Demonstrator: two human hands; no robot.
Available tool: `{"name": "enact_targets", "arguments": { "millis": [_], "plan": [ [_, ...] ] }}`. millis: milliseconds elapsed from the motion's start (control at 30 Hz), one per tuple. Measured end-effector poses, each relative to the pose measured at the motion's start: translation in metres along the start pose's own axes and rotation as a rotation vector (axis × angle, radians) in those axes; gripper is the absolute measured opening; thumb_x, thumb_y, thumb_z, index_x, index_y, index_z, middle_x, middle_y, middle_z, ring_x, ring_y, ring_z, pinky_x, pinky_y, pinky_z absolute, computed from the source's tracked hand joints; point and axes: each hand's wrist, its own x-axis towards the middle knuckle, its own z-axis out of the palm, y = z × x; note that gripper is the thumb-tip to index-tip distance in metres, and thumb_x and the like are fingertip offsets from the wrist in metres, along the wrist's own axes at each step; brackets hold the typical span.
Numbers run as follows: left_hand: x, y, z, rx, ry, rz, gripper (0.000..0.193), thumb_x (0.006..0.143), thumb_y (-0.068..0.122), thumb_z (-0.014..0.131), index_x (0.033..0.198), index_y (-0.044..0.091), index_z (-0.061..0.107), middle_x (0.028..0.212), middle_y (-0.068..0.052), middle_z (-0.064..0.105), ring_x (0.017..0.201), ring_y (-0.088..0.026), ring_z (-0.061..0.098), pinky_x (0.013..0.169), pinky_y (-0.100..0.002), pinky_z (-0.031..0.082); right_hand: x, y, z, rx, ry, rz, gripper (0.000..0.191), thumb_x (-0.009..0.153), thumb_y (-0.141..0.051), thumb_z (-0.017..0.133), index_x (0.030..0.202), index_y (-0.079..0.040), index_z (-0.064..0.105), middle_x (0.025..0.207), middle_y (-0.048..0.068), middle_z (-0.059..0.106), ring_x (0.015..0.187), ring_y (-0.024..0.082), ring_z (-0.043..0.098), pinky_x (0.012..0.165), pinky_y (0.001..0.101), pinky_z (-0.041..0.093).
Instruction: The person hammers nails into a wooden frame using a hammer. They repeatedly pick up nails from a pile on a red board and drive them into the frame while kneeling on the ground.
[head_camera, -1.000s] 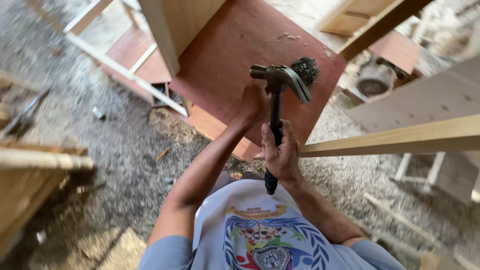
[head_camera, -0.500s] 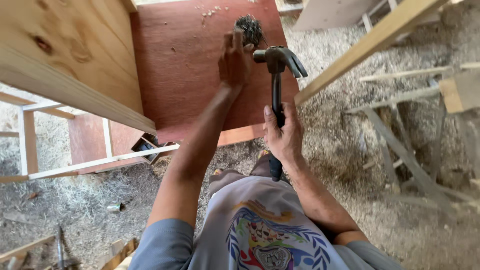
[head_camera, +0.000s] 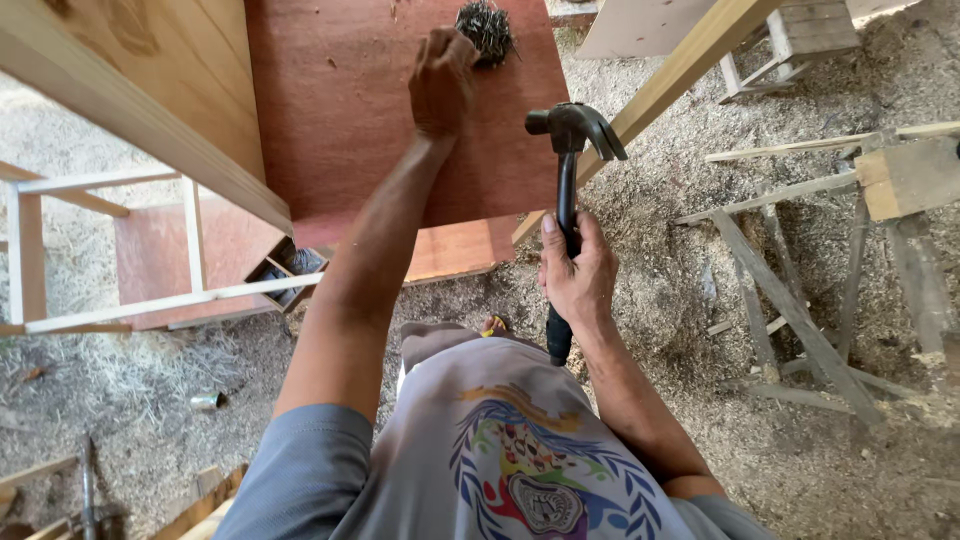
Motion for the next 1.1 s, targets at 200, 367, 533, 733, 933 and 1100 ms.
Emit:
{"name": "enact_targets", "arguments": {
  "millis": [200,367,533,733,933,1100],
  "plan": [
    [0.0,-0.013,-0.004,-0.083,-0.19,-0.203,0.018,0.095,0.014,0.072,0.108,0.004,0.067,0.108,-0.012,0.065,0.096,-0.027,0.069,0.076,-0.037,0.062,-0.006,0.002,-0.004,0.015,-0.079,0.003,0.028,0.103,-0.035,0.063,0.095,-0.009,0.057,0.064,-0.001,0.062,0.046,0.008,0.062,0.034,0.0251,0.049],
    [0.008,-0.015,-0.007,0.008,-0.275,-0.156,0.005,0.1,0.012,0.072,0.099,0.007,0.07,0.1,-0.01,0.071,0.101,-0.03,0.069,0.088,-0.045,0.058,-0.016,0.0,0.001,-0.08,-0.083,-0.098,0.028,0.104,-0.036,0.062,0.096,-0.009,0.058,0.061,-0.002,0.063,0.046,0.008,0.063,0.035,0.0259,0.048],
    [0.009,-0.008,-0.017,-0.164,-0.214,-0.178,0.02,0.087,0.015,0.074,0.104,0.003,0.07,0.104,-0.014,0.069,0.093,-0.031,0.069,0.08,-0.045,0.057,-0.016,0.001,0.009,-0.107,-0.049,-0.089,0.028,0.104,-0.036,0.062,0.098,-0.009,0.059,0.061,-0.002,0.064,0.045,0.009,0.064,0.036,0.0269,0.048],
    [0.007,-0.011,-0.004,-0.196,-0.195,-0.138,0.008,0.101,0.015,0.069,0.097,0.007,0.071,0.102,-0.008,0.07,0.091,-0.027,0.071,0.081,-0.041,0.06,-0.004,0.009,0.021,-0.12,-0.045,-0.062,0.029,0.103,-0.038,0.061,0.1,-0.009,0.06,0.061,-0.001,0.064,0.043,0.009,0.063,0.032,0.0274,0.049],
    [-0.001,-0.009,-0.01,-0.232,-0.041,-0.072,0.014,0.094,0.014,0.074,0.088,0.004,0.065,0.091,-0.011,0.066,0.083,-0.033,0.068,0.074,-0.045,0.055,0.016,0.019,0.034,-0.125,-0.104,-0.044,0.035,0.103,-0.041,0.059,0.101,-0.006,0.059,0.064,0.001,0.066,0.044,0.011,0.063,0.033,0.0284,0.05],
    [-0.005,-0.009,-0.024,-0.34,0.024,-0.078,0.014,0.093,0.008,0.069,0.087,0.003,0.058,0.09,-0.013,0.066,0.08,-0.034,0.067,0.071,-0.046,0.055,0.037,0.033,0.047,-0.293,-0.178,-0.032,0.036,0.104,-0.043,0.057,0.103,-0.007,0.058,0.065,0.006,0.065,0.045,0.014,0.066,0.037,0.0323,0.051]
  ]
}}
